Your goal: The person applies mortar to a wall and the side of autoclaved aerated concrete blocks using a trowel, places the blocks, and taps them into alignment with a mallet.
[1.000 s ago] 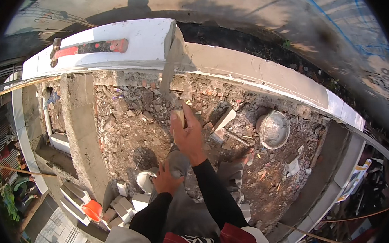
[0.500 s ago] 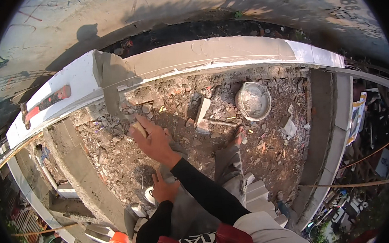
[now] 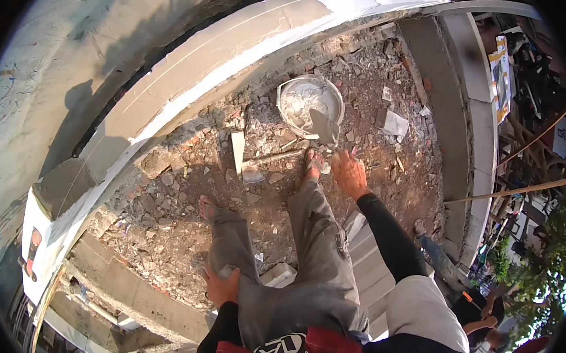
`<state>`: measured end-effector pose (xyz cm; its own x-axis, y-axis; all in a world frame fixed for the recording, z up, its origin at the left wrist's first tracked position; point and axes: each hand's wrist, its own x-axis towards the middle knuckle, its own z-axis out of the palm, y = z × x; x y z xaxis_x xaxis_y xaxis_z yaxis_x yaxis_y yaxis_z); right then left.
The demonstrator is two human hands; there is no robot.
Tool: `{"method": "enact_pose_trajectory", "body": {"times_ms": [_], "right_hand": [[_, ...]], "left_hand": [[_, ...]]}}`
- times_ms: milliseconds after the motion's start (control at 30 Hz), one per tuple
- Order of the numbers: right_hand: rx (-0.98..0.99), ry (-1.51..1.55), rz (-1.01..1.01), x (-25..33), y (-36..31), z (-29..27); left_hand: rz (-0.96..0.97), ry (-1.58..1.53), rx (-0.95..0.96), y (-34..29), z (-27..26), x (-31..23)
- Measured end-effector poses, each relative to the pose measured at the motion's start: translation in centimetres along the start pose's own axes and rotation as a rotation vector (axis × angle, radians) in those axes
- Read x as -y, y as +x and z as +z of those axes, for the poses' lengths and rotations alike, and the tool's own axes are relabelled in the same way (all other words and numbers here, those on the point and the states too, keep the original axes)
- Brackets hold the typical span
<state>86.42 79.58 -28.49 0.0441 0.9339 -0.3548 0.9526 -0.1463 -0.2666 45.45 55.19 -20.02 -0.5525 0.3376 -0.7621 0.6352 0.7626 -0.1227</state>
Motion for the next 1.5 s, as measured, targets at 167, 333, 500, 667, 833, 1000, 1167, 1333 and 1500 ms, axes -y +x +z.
{"method": "enact_pose_trajectory", "body": {"times_ms": [167, 333, 500, 667, 833, 1000, 1167, 1333, 1500], "right_hand": [[0.211, -0.232, 0.083, -6.9, 7.5, 0.3], [0.184, -0.398, -0.090, -13.3, 13.8, 5.3], [0.227, -0.423, -0.365, -13.3, 18.4, 8.4], [0.507, -0.327, -0.360, -13.0, 21.2, 9.6], [0.680, -0.153, -0.437, -20.7, 24.3, 6.4], [0.766, 0.245, -0.167, -19.5, 21.3, -1.1], [0.549, 0.354, -0.211, -14.6, 20.5, -12.1], [0.069, 0.236, -0.471, -5.8, 24.9, -24.4], [-0.422, -0.219, -0.856, -0.1, 32.8, -25.4]], "left_hand": [[-0.016, 0.110, -0.046, -1.5, 1.3, -3.2], [-0.018, 0.267, -0.050, -3.1, 3.8, -6.4], [-0.121, 0.337, -0.001, -4.9, 6.2, -10.0], [-0.165, 0.268, 0.020, -8.0, 9.5, -11.5], [-0.125, 0.332, 0.002, -11.8, 10.8, -15.4], [0.244, -0.227, 0.285, -18.2, 12.0, -25.7], [0.376, -0.132, 0.528, -24.2, 13.3, -36.4], [0.503, -0.139, 0.354, -23.4, 17.3, -34.7], [0.514, -0.119, 0.333, -23.2, 17.6, -36.6]]}}
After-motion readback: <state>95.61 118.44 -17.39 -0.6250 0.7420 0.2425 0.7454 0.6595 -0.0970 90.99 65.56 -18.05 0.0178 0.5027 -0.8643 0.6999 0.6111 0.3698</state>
